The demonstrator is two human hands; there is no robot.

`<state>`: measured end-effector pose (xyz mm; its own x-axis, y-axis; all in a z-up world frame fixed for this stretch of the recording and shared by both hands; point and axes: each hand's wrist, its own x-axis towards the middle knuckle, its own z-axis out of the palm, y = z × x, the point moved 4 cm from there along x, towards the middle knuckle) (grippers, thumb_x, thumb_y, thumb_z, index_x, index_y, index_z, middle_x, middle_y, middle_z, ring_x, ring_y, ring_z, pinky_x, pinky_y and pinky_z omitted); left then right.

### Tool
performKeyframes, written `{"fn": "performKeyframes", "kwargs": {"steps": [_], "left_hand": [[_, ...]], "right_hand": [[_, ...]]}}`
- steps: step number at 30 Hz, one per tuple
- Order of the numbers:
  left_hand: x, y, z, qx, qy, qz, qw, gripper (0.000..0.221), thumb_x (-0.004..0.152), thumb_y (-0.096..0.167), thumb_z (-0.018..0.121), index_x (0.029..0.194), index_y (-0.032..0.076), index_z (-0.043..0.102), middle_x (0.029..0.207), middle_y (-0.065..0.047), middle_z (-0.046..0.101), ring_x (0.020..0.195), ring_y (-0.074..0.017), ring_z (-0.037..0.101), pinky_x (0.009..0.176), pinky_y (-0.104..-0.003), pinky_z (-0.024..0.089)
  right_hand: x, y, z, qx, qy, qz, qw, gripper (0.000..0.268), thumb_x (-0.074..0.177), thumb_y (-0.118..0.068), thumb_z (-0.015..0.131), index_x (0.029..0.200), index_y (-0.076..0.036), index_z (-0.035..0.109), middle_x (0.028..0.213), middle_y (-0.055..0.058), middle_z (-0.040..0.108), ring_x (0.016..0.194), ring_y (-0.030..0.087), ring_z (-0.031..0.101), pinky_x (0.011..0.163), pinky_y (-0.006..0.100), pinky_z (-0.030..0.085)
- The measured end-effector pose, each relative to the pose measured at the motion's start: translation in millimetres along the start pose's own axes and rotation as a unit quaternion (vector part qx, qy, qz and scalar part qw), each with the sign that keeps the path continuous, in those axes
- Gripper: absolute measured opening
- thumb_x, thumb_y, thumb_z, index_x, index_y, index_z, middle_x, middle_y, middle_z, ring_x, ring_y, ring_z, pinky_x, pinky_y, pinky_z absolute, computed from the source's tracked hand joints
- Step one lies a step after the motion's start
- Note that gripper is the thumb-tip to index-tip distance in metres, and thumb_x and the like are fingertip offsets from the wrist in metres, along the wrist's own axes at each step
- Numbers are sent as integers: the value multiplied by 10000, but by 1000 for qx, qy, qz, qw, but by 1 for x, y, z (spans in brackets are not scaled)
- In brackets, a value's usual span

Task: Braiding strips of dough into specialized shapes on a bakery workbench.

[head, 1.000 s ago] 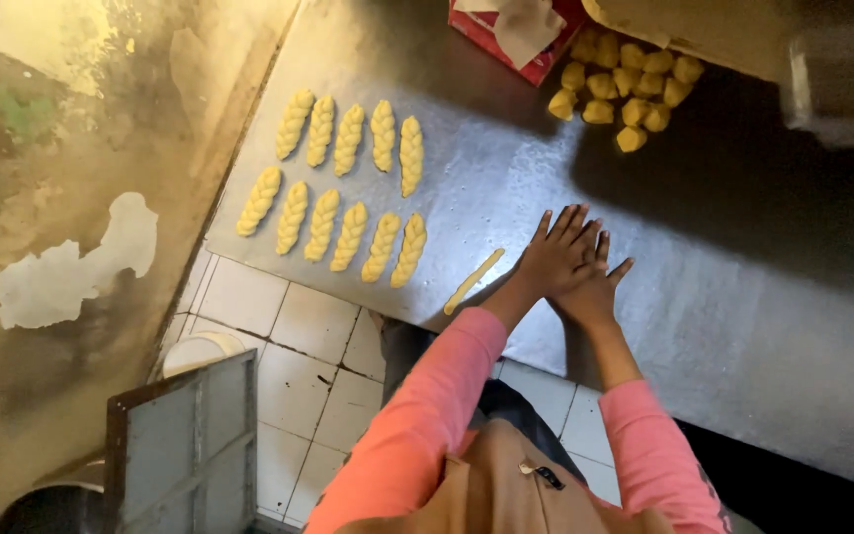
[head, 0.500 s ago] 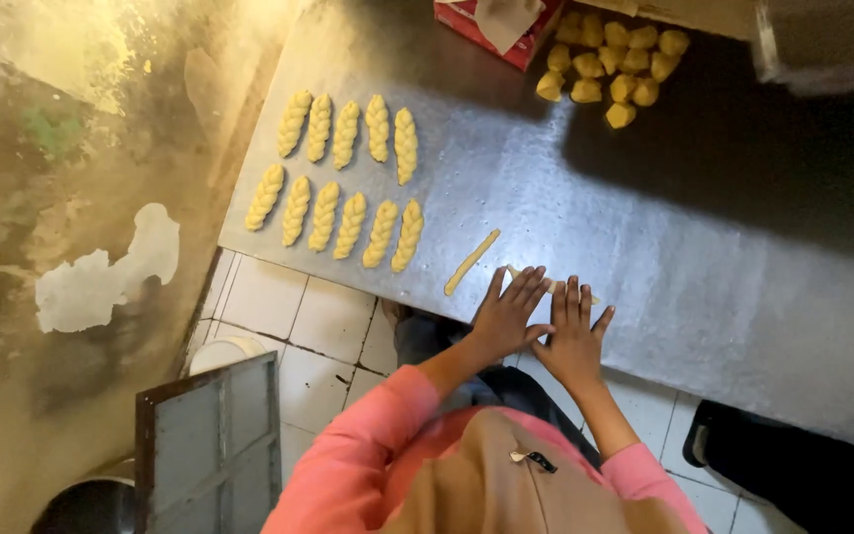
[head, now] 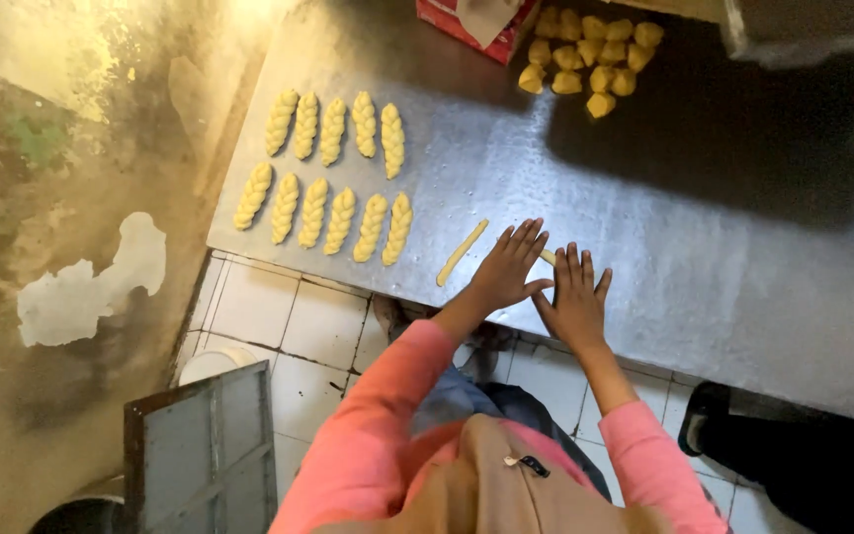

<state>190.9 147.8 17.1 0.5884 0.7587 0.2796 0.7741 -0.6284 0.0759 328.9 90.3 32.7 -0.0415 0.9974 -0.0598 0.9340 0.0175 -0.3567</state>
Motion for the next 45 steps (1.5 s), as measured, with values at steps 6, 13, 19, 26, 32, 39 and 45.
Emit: {"fn": "performKeyframes", "kwargs": {"steps": [6, 13, 19, 26, 32, 39, 45], "left_hand": [[-38, -18, -8, -31, -63, 61, 996, 638, 995, 294, 593, 1558, 48, 418, 1581, -193, 447, 1480, -345, 430, 1224, -498, 349], [3, -54, -33, -89, -28, 41, 995, 114, 944, 210, 685, 1050, 169, 672, 989, -26, 688, 1105, -243, 668, 1160, -567, 377], [27, -129, 23, -220, -106, -33, 969, 163, 940, 409, 679, 996, 265, 730, 927, 0, 659, 953, -284, 633, 831, -490, 549], [26, -136, -2, -206, -149, -72, 965, 94, 962, 267, 627, 964, 255, 720, 890, -10, 688, 935, -276, 639, 805, -442, 508], [15, -137, -7, -169, -93, -43, 980, 101, 903, 223, 669, 987, 229, 614, 835, 14, 666, 893, -254, 659, 776, -425, 525], [-24, -110, -46, -25, 0, -61, 998, 295, 969, 389, 615, 1232, 286, 700, 1426, -88, 539, 1258, -335, 529, 977, -533, 430], [-60, -93, -48, -15, -46, -139, 989, 652, 995, 530, 496, 1578, 250, 413, 1687, -133, 322, 1528, -347, 336, 1207, -655, 200]], "right_hand": [[-35, 15, 7, 26, 93, -34, 995, 635, 991, -408, 592, 1545, -122, 472, 1411, 109, 552, 1297, 337, 521, 1173, 609, 292], [-11, 31, 13, 85, 128, -31, 988, 119, 987, -401, 651, 1041, -295, 665, 872, -96, 558, 852, 187, 618, 817, 437, 451], [-23, -51, 10, 284, 6, 25, 958, 113, 988, -291, 620, 1063, -207, 630, 782, 55, 754, 804, 329, 755, 721, 464, 563], [-6, -78, 35, 182, -10, -24, 983, 263, 953, -348, 649, 1139, -163, 635, 815, 59, 724, 854, 307, 712, 842, 464, 489], [1, -75, 21, 192, -54, -42, 979, 353, 932, -421, 673, 1145, -141, 646, 787, 85, 692, 839, 316, 682, 821, 459, 458], [116, -12, -7, 271, 43, 25, 961, 249, 940, -248, 696, 1171, -164, 656, 1014, 129, 681, 974, 364, 687, 838, 445, 562], [280, 72, -14, 33, 274, -103, 956, 582, 873, -78, 794, 1396, -17, 546, 1348, 293, 534, 1194, 489, 535, 996, 568, 471]]}}
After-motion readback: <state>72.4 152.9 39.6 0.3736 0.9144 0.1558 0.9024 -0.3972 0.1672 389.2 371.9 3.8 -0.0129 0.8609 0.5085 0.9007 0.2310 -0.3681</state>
